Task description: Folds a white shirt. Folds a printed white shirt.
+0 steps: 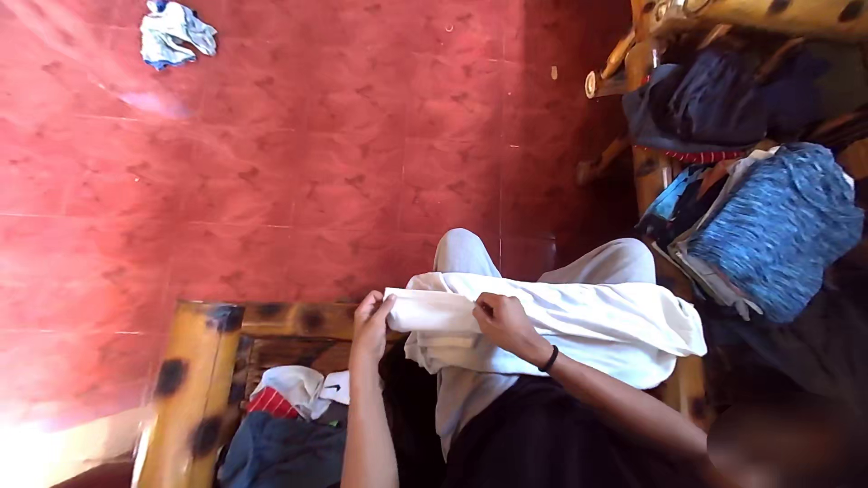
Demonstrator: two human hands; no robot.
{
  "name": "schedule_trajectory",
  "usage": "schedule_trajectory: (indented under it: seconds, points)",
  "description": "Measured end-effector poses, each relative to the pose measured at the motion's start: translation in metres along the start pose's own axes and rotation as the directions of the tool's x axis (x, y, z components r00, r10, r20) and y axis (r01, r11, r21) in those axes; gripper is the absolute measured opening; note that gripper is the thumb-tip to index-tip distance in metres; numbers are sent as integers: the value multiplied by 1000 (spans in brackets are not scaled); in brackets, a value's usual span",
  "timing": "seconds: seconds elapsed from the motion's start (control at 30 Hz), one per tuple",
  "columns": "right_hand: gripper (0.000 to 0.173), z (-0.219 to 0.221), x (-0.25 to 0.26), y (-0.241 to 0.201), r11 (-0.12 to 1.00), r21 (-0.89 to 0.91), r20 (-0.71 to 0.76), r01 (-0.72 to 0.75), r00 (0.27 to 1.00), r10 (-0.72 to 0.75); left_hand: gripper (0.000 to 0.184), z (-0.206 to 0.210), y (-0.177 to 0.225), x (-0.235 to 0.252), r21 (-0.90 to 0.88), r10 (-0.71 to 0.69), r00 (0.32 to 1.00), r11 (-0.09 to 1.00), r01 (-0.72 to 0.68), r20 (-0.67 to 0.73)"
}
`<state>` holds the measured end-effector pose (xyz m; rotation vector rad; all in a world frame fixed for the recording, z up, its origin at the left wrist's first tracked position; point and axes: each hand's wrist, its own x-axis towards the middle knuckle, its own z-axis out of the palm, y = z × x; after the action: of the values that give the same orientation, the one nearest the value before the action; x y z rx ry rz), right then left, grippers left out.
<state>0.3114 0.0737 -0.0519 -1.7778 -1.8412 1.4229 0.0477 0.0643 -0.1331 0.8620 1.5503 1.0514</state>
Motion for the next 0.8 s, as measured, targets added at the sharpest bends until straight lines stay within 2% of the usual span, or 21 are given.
schedule_trajectory:
  seconds: [0.13, 0.2, 0.27, 0.37, 0.43, 0.53, 0.63, 0.7, 0.8]
  points:
    - [30, -17, 5, 7, 969, -229, 48, -88, 994, 102, 27, 29, -7, 11, 379, -40, 996, 923, 67, -79]
    - [32, -29, -1, 17, 968, -236, 16, -84, 996, 90, 35, 40, -12, 12, 492, -47, 995, 866, 87, -93]
    - [32, -43, -12, 31, 974, -211, -55, -86, 996, 76, 44, 48, -12, 10, 533, -96, 991, 836, 132, -94]
    - [33, -72, -34, 63, 971, -166, -217, -174, 967, 136, 53, 55, -3, 9, 545, -169, 985, 823, 161, -35]
    - [34, -96, -56, 93, 944, -145, -374, -297, 900, 225, 54, 60, -1, 10, 546, -177, 983, 829, 123, 47]
    - [38, -122, -88, 155, 894, -101, -655, -438, 705, 271, 54, 73, -4, 10, 476, -205, 967, 872, 111, 150]
    - [53, -139, -119, 213, 823, 121, -698, -554, 542, 468, 54, 93, -2, 10, 334, -285, 932, 921, 202, 222]
    - [56, -142, -134, 246, 817, 283, -665, -503, 510, 545, 53, 101, 3, 12, 237, -339, 906, 930, 281, 254]
    - [51, -151, -152, 263, 847, 367, -620, -384, 578, 531, 53, 108, 13, 7, 189, -405, 884, 911, 367, 234]
